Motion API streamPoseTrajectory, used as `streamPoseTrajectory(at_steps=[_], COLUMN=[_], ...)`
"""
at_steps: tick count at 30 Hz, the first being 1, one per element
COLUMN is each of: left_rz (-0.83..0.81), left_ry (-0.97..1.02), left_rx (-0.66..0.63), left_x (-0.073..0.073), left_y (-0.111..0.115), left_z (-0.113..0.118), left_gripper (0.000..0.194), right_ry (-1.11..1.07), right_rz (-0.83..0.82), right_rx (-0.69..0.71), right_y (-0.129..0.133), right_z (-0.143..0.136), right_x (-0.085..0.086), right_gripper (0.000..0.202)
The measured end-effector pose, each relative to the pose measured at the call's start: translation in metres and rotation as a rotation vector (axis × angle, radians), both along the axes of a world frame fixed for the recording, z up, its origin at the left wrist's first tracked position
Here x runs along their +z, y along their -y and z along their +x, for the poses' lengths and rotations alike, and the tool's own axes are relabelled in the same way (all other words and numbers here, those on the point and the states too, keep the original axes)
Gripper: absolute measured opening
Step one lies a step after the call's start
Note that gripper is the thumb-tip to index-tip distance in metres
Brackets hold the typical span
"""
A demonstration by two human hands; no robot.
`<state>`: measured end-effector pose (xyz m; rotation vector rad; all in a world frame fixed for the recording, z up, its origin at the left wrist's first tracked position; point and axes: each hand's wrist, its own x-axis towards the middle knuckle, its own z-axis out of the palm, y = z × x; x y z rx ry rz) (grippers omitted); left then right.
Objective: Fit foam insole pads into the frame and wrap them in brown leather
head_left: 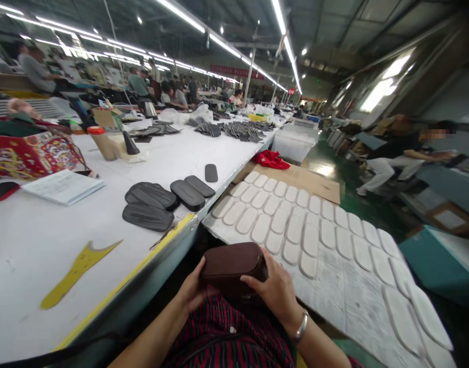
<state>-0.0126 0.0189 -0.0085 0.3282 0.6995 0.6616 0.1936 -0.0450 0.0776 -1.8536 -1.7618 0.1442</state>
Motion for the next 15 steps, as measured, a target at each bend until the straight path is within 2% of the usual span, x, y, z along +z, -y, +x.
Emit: streamPoseTrajectory(at_steps=[5,9,12,15], left_rz=[-0.048,-0.008,0.081,0.293], left_ry=[0.177,0.122,0.063,0.000], left_rx=[0.061,0.264,0.357,0.326], left_x=[0.001,0.005,0.019,0.037], left_y=[0.001,0.013,0.030,0.055], left_z=[-0.025,-0.052,-0.073,-0.085], left_gripper=[0.059,0.052,0.050,0.052], right_ry=[0.122,0.057,-0.060,-0.222], right_rz=[0.102,0.131,0.135,0.154], right_rx=[0.196,0.273,0.343,0.436], right_y=[-0.039,-0.069,-0.088,-0.100], right_z=[-0.045,-0.074,-0.085,-0.094], right_x=[0.027,0.036,0.037,0.040], right_gripper=[0.075,0.070,0.062,0.049])
